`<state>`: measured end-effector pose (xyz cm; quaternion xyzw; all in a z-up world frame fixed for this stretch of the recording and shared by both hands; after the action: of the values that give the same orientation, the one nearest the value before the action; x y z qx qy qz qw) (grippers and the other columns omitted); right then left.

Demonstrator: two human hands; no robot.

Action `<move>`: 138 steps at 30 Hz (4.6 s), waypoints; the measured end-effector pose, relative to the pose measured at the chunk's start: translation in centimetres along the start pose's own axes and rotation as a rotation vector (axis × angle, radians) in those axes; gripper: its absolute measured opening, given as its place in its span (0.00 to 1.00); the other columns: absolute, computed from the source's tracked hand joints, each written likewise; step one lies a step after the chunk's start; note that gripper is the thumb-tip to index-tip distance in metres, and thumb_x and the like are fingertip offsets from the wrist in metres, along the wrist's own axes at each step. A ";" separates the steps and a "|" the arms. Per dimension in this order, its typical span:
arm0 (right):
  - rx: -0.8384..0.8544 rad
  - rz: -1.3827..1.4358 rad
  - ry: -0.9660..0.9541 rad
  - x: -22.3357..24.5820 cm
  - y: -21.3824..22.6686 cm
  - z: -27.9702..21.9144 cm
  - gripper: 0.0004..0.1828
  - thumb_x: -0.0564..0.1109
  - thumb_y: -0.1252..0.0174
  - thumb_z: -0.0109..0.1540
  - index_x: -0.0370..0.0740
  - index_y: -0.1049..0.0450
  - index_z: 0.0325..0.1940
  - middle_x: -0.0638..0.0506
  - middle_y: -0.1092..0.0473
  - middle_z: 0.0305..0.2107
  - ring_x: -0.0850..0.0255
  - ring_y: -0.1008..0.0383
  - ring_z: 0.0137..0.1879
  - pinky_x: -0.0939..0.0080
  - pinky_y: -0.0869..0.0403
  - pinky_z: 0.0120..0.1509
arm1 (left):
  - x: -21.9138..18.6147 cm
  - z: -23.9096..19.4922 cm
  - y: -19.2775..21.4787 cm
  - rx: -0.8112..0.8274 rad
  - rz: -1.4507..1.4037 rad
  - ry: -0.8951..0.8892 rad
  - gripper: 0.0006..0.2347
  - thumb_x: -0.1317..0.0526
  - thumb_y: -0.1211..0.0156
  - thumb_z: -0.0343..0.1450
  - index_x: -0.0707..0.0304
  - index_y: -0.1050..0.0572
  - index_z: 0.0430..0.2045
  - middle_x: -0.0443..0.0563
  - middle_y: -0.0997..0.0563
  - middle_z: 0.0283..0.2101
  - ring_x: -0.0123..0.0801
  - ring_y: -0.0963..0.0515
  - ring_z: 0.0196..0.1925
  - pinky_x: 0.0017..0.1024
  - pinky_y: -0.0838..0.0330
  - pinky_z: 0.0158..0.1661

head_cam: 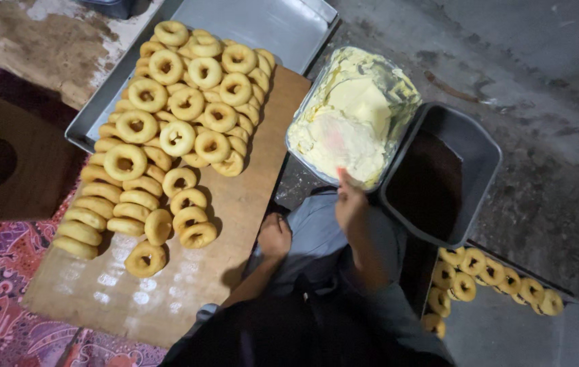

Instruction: The person sits on the floor and repeatedly picks up ring-shaped donuts, inserts a dark filling into the center hole using fingers, and places the filled donuts onto a metal tray. The process continues with multiple donuts taken from a nearby tray.

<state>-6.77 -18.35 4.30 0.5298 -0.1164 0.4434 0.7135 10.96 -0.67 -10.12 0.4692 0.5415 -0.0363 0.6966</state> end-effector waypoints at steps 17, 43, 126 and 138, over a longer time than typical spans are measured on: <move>0.161 -0.157 0.283 11.4 -4.4 21.6 0.18 0.41 0.42 0.70 0.29 0.34 0.61 0.36 0.37 0.58 0.42 0.35 0.63 0.46 0.36 0.67 | -0.4 14.8 14.5 -0.785 -0.276 0.103 0.18 0.57 0.34 0.71 0.73 0.33 0.42 0.65 0.27 0.39 0.50 0.26 0.41 0.43 0.31 0.45; 0.168 0.924 -0.721 -4.3 0.0 -11.3 0.24 0.48 0.46 0.71 0.25 0.28 0.64 0.41 0.25 0.51 0.55 0.24 0.55 0.55 0.24 0.58 | -7.9 -2.6 -2.4 0.238 -0.967 0.354 0.10 0.69 0.45 0.67 0.67 0.32 0.40 0.55 0.23 0.37 0.37 0.19 0.39 0.32 0.22 0.40; 0.282 0.232 0.266 7.8 0.3 6.5 0.22 0.33 0.35 0.53 0.39 0.20 0.52 0.44 0.23 0.46 0.48 0.25 0.57 0.49 0.29 0.65 | -8.9 5.1 -4.8 0.307 -1.712 0.369 0.11 0.59 0.52 0.80 0.67 0.30 0.49 0.54 0.25 0.55 0.37 0.25 0.60 0.40 0.32 0.63; -0.023 0.061 -0.004 -8.7 12.8 0.0 0.10 0.35 0.34 0.55 0.38 0.22 0.40 0.44 0.25 0.39 0.49 0.26 0.49 0.52 0.26 0.55 | -15.3 -0.5 -10.8 0.550 -1.617 0.332 0.12 0.55 0.46 0.76 0.61 0.30 0.48 0.51 0.23 0.54 0.36 0.24 0.59 0.38 0.29 0.61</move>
<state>-21.47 -22.19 7.11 0.5188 -0.1392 0.4626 0.7053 -1.72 -13.30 -4.64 0.0915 0.7753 -0.5806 0.2311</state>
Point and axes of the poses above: each hand's wrist, its own z-axis towards the middle knuckle, its own y-axis out of the back of the hand, x = y × z, the point moved 9 cm from there along z, towards the middle knuckle
